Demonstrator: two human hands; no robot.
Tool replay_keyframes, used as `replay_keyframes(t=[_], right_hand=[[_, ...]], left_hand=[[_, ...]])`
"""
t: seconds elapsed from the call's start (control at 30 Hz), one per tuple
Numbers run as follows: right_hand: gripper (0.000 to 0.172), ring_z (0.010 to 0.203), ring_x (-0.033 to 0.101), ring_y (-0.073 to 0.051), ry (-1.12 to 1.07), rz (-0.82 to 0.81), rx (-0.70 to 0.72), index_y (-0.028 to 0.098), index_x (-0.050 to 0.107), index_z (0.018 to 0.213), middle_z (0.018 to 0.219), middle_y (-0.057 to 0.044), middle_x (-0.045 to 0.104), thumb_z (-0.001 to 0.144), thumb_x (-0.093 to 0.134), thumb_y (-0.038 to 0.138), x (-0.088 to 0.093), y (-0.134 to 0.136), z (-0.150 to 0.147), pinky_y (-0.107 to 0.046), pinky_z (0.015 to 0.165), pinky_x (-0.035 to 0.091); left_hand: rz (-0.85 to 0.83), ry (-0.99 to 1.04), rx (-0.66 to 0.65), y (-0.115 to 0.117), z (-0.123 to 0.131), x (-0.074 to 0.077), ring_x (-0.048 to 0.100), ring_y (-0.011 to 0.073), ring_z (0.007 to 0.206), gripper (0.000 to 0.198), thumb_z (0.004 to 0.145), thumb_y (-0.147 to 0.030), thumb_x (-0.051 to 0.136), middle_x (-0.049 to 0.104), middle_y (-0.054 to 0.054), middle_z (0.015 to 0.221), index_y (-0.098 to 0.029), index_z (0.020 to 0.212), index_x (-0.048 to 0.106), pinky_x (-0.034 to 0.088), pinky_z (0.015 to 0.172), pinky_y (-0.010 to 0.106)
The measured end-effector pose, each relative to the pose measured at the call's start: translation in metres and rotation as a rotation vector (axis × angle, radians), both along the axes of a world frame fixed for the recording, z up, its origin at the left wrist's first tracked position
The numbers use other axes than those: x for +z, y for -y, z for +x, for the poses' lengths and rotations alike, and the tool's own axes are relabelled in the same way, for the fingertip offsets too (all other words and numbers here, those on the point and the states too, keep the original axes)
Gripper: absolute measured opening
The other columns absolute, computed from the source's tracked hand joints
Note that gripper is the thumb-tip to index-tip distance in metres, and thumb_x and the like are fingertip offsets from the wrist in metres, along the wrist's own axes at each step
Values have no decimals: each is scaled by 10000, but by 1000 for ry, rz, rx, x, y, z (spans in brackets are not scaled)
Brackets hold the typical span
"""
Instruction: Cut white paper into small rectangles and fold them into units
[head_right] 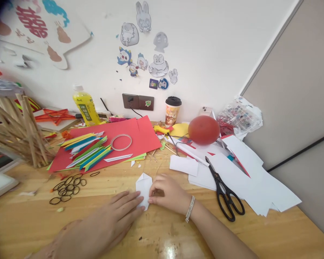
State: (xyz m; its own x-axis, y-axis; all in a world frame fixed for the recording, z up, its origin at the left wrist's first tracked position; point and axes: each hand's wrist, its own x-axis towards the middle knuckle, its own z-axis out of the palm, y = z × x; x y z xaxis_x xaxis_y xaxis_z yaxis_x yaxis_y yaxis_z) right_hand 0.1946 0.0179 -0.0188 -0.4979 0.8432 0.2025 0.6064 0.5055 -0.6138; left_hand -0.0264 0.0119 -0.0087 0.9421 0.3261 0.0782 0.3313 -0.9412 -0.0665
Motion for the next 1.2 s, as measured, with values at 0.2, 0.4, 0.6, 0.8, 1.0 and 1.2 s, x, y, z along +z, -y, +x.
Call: replay_keyframes(t=[0.2,0.4,0.6,0.8,1.0,1.2], right_hand=[[101,767,498,-150,45,3,-104,188,569,678,759,6,552,704,663,213,-1,2,-6,-280,697,390],[113,789,488,-153,78,-20,-123,192,564,674,786,7,551,678,673,164,3,5,-8,-286,712,382],[104,796,482,-157,85,-26,-141,195,572,684,787,7,544,681,673,173,2,6,-9,-291,715,375],[119,800,469,-155,80,-31,-192,191,561,673,775,13,524,677,676,156,-1,8,-12,-280,705,366],[112,806,460,-157,81,-29,-210,190,553,673,775,13,515,696,659,160,-2,9,-13,-288,716,357],[126,831,452,-161,68,-41,-219,192,545,680,800,12,502,692,667,162,-2,10,-12,-292,731,357]], left_hand=[[-83,-15,44,2,-1,-3,448,261,1160,468,847,-289,455,494,111,1278,-149,1287,375,388,958,415],[-145,-9,53,0,3,-2,427,270,1164,544,812,-324,508,482,104,1279,-209,1313,328,351,965,448],[-154,17,49,1,3,-2,430,281,1155,548,803,-290,521,499,102,1253,-238,1313,326,347,949,468],[-140,9,38,1,3,-3,418,282,1165,533,836,-306,463,493,104,1259,-226,1333,286,334,955,470],[-142,31,48,0,4,-4,423,270,1159,492,833,-294,469,504,93,1245,-233,1304,342,330,959,451],[-132,73,34,0,2,-8,413,261,1163,470,841,-318,456,506,96,1239,-226,1293,363,314,969,439]])
